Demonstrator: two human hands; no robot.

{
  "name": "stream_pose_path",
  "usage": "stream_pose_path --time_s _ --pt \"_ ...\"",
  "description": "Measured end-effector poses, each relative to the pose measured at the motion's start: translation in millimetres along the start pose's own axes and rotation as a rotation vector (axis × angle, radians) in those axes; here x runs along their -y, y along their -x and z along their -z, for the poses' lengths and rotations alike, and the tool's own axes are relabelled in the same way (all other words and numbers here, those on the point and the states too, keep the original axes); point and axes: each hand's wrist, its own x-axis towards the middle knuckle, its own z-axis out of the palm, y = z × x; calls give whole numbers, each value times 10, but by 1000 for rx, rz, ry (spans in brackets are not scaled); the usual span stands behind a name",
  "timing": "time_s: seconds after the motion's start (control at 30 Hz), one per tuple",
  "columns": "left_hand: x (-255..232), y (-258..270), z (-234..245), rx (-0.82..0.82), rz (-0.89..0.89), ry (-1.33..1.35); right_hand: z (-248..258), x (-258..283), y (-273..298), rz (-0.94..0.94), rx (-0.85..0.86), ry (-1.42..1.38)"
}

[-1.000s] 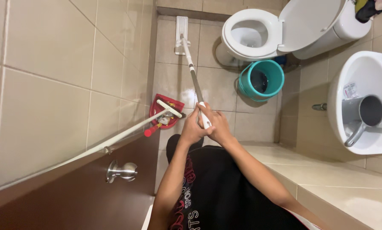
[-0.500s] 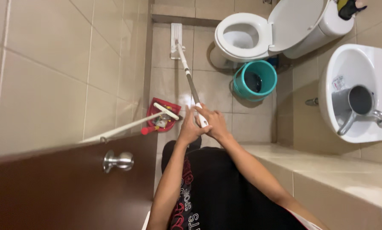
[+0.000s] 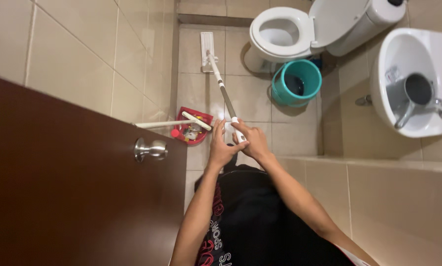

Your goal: The person mops a tiled bathroom floor using a flat mop, rinsing it in a bucket between passes.

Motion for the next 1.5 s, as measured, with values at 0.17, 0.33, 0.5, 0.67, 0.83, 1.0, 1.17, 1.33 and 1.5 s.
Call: stream_pose_path --time_s 0.17,0.33,0.5,0.67,0.83,1.0,1.17,1.33,1.5 --pt "39 480 266 82 49 -20 -146 282 516 -6 25 4" --pt "64 1037 612 139 33 -126 -341 578 1097 -17 34 -28" --pt "61 1518 724 186 66 -192 -393 828 1672 -32 8 90" --pt "132 1844 769 230 42 -250 -390 1002 1988 -76 30 37" --pt "-84 1952 873 365 127 -20 -294 1167 2165 -124 77 17" --pt "-278 1899 811 329 -36 -27 -67 1260 2156 -129 38 97" --pt "-141 1963 786 318 -128 -100 -92 1384 2166 -191 -14 38" --pt "-144 1861 789 293 -51 -49 -123 1441 1977 -221 -84 -61" --pt "-129 1652 683 311 -49 -87 -107 1277 1826 -183 -72 -60"
